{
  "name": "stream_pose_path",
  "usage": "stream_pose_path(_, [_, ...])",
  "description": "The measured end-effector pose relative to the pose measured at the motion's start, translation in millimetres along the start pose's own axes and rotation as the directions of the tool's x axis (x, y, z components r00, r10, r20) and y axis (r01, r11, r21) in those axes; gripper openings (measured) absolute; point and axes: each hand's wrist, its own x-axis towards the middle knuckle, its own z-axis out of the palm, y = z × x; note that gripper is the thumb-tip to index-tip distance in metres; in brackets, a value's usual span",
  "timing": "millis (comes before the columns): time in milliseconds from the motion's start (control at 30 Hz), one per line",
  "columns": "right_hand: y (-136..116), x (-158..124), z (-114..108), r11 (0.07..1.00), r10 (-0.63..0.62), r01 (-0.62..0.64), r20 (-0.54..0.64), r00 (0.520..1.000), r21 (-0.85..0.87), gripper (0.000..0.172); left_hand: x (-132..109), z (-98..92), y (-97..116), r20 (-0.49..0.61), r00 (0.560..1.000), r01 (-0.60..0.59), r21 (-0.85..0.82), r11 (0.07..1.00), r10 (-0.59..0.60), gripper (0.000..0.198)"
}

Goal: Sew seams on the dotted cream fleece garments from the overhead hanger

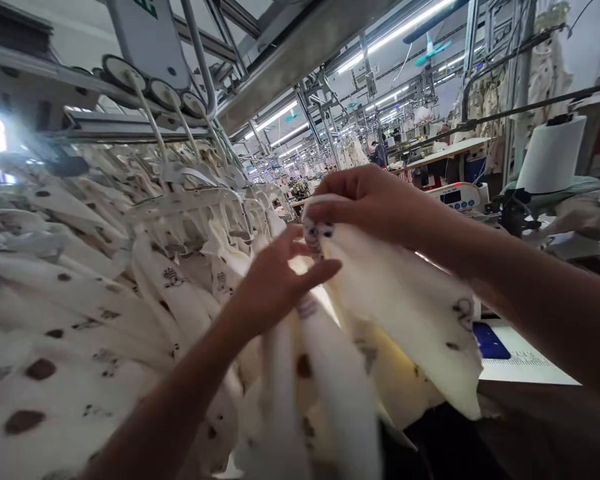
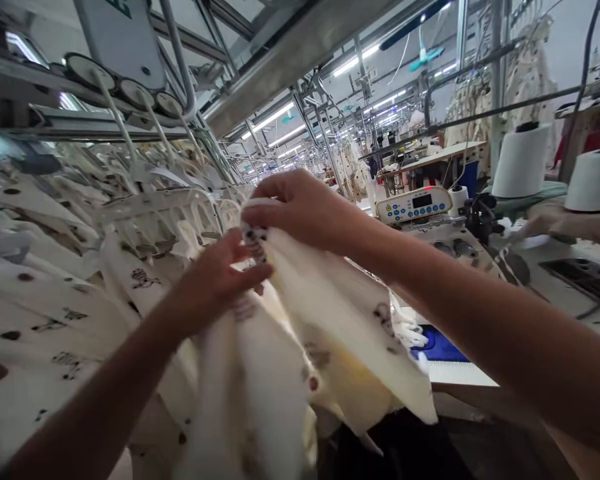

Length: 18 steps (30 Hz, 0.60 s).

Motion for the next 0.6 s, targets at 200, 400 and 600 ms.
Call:
stream_pose_path(200, [-43.8, -14.5, -26.7, 0.967, -0.207, 0.169, -0.203, 0.957, -0.19, 0.018, 0.2, 38.9, -74.3, -0.018, 0.982, 0.185, 0.244, 0.952, -0.186, 0.016])
stream_pose_path(400, [-34.1, -24.5, -57.2, 0.977, -0.129, 0.058, -0.357, 0.925, -0.204, 0.023, -29.2, -15.3, -95.0, 0.005, 0.969, 0.245, -0.069, 0.967, -0.245, 0.017])
stream_pose_path(600, [-9.0, 4.9, -10.3, 0.95, -0.099, 0.086, -0.03, 0.995, -0.3, 0.014, -39.9, 42.0, -29.1, 0.224, 0.967, 0.159, -0.167, 0.973, -0.119, 0.046])
